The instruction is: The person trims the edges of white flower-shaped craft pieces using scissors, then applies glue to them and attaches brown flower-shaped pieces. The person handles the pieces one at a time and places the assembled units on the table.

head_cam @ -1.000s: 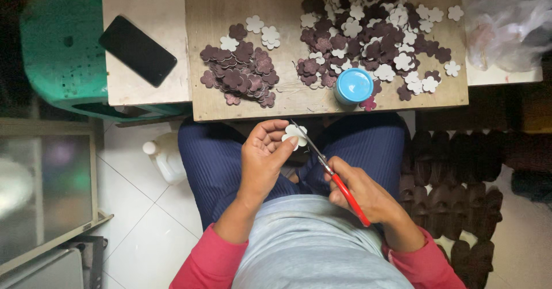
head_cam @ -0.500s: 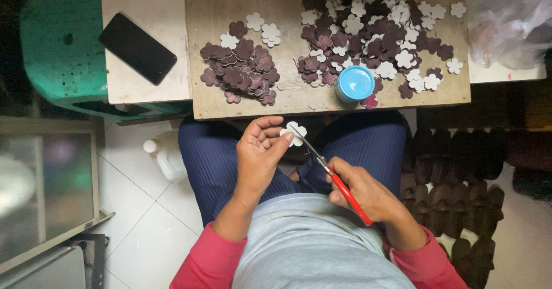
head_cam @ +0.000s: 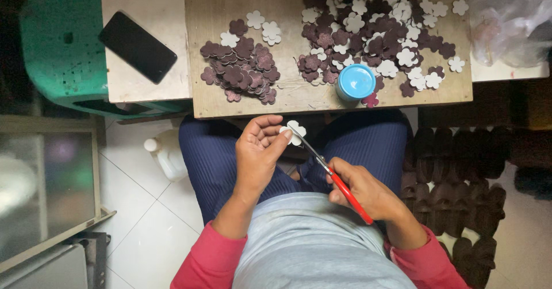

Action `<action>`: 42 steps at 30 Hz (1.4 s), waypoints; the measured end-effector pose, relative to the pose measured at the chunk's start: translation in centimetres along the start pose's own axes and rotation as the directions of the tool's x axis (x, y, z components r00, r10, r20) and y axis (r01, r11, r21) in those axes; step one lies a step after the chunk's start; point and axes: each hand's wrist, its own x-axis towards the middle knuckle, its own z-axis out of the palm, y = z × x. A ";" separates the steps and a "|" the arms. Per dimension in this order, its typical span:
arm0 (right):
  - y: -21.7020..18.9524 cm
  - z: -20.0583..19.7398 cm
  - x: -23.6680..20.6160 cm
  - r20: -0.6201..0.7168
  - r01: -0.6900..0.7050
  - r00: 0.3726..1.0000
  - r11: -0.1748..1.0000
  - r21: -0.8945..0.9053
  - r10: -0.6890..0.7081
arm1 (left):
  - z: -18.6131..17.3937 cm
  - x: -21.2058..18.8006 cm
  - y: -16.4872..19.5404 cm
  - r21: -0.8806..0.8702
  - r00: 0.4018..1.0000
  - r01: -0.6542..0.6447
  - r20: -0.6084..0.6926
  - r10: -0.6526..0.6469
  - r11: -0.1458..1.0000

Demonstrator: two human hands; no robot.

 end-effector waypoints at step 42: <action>-1.8 1.7 0.7 -0.058 0.112 0.993 0.946 0.305 -0.099 | 3.6 -2.5 -2.0 -0.135 0.987 0.124 0.119 -0.108 0.983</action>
